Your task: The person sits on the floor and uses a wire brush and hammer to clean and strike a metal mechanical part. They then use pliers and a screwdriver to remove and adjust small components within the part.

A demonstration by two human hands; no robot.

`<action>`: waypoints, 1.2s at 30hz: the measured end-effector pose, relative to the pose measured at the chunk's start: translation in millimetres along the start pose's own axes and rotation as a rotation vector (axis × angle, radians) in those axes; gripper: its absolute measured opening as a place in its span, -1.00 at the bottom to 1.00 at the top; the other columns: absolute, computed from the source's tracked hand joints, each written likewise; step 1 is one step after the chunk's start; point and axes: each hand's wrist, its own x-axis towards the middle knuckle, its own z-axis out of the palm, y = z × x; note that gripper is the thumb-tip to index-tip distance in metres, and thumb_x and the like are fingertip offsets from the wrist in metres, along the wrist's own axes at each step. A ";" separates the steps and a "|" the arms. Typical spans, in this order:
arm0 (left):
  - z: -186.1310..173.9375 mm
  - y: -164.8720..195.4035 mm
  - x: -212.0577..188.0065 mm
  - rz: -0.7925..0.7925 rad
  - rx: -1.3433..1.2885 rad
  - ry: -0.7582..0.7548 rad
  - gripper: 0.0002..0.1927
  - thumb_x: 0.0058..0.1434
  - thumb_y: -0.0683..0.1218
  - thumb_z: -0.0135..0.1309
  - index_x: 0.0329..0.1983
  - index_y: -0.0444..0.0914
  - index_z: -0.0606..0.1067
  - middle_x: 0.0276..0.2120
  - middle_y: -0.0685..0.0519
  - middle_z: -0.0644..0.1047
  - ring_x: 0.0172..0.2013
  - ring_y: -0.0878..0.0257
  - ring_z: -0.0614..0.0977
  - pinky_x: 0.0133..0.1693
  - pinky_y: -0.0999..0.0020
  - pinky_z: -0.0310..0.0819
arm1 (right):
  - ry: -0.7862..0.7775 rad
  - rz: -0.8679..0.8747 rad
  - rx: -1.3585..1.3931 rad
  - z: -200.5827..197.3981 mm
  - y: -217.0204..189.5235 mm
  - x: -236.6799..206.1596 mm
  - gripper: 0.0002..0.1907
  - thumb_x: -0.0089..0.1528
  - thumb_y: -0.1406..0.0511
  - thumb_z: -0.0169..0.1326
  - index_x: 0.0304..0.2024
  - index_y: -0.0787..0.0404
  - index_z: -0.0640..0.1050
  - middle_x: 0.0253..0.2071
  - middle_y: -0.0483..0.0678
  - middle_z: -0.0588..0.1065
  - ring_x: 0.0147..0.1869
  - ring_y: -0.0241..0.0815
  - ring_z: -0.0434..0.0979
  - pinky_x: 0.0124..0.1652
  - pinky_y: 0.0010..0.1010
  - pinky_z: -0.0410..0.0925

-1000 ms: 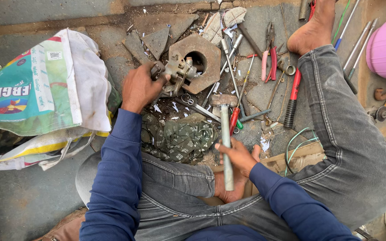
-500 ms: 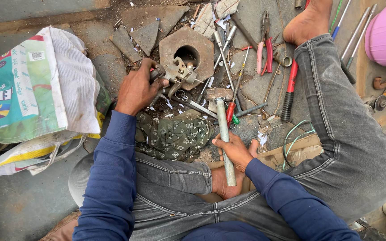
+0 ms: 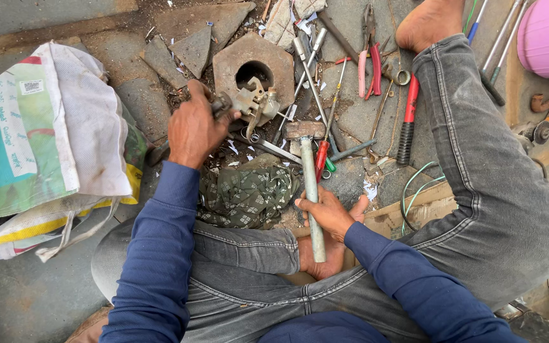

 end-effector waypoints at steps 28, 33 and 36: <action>-65.3 20.3 -26.7 0.447 -1.046 0.412 -0.55 0.51 0.16 0.07 -0.42 -0.17 0.34 -0.58 0.19 0.36 -0.59 0.42 0.36 -0.59 0.46 0.22 | -0.061 0.004 -0.246 -7.4 18.0 7.2 -0.60 0.23 0.22 0.18 -0.04 0.38 0.41 -0.31 0.03 0.53 -0.24 -0.19 0.61 -0.23 -0.34 0.48; -72.3 67.1 -56.2 0.521 -1.318 0.292 -0.52 0.50 0.08 0.13 -0.46 -0.22 0.26 -0.57 0.15 0.30 -0.59 0.44 0.29 -0.54 0.49 0.14 | -0.052 -0.031 -0.321 -11.4 18.1 5.2 -0.56 0.21 0.17 0.18 -0.02 0.34 0.43 -0.28 0.05 0.53 -0.17 -0.14 0.58 -0.18 -0.31 0.44; -54.9 94.3 -51.0 0.528 -1.300 0.330 -0.56 0.42 0.06 0.16 -0.41 -0.30 0.29 -0.47 0.04 0.36 -0.50 0.34 0.39 -0.48 0.42 0.25 | -0.031 -0.041 -0.453 -15.4 19.4 5.9 -0.51 0.20 0.11 0.19 -0.03 0.37 0.45 -0.26 0.08 0.53 -0.12 -0.08 0.56 -0.13 -0.26 0.41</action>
